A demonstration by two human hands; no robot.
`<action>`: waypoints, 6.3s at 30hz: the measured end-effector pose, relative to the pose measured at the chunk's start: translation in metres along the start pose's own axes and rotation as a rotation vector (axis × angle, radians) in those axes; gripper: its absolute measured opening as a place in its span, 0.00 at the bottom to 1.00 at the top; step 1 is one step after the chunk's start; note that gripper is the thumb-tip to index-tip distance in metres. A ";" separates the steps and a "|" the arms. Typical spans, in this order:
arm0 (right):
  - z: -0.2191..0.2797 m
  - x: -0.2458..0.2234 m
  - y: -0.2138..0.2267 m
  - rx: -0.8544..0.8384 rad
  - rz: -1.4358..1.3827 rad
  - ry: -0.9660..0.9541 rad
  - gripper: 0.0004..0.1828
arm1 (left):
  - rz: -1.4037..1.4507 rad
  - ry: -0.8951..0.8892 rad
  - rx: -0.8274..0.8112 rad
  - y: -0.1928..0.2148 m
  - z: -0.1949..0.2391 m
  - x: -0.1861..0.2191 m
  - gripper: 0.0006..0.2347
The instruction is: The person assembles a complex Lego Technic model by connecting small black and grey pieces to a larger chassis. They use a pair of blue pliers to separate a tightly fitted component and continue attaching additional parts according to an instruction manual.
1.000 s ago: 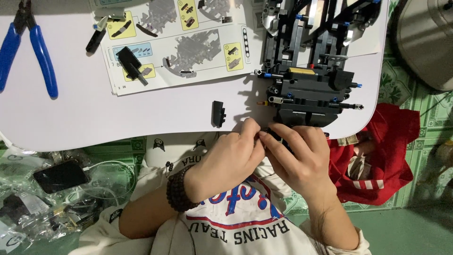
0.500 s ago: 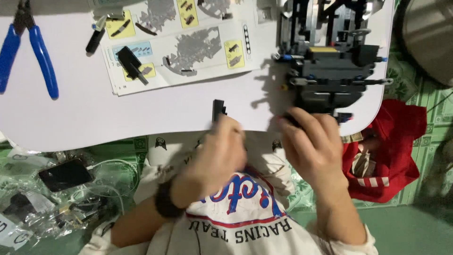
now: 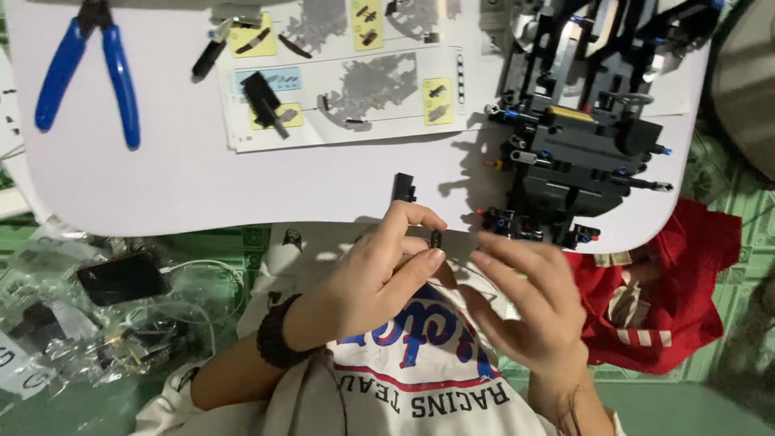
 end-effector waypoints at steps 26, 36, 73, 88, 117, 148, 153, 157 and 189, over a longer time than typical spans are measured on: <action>0.013 -0.016 -0.043 0.285 -1.212 -0.659 0.08 | -0.927 -0.490 0.057 0.038 -0.002 -0.013 0.28; 0.011 -0.018 -0.050 0.277 -0.912 -0.646 0.15 | -1.109 -0.407 0.157 0.043 -0.008 -0.011 0.18; 0.023 -0.015 -0.052 0.214 -0.715 -0.453 0.10 | -0.287 -0.171 0.078 0.018 0.025 -0.003 0.04; 0.007 -0.030 -0.048 0.167 -0.651 -0.514 0.11 | -0.125 -0.222 0.170 0.031 0.036 -0.001 0.04; -0.017 -0.043 -0.055 -0.095 -0.544 -0.302 0.06 | -0.830 -0.426 0.643 0.089 -0.004 -0.007 0.18; -0.015 -0.031 -0.047 -0.161 -0.871 -0.614 0.13 | 0.256 -0.040 0.223 0.024 0.021 -0.019 0.10; -0.009 -0.028 -0.045 -0.080 -0.811 -0.595 0.08 | 0.174 -0.081 0.194 0.024 0.025 -0.010 0.10; 0.009 -0.019 -0.048 -0.014 -0.923 -0.675 0.06 | 0.064 -0.071 0.156 0.018 0.019 -0.018 0.10; 0.038 0.049 0.009 0.233 0.060 -0.335 0.32 | -0.508 0.182 -0.145 0.005 -0.060 0.016 0.08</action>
Point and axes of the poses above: each hand's wrist, its own z-axis away from the middle knuckle, its own y-axis out of the back of the hand, x = y × z, the point moved 1 cm from there along -z, towards the middle knuckle, and after that the axes turned 4 degrees about -z, right-handed, at the moved point
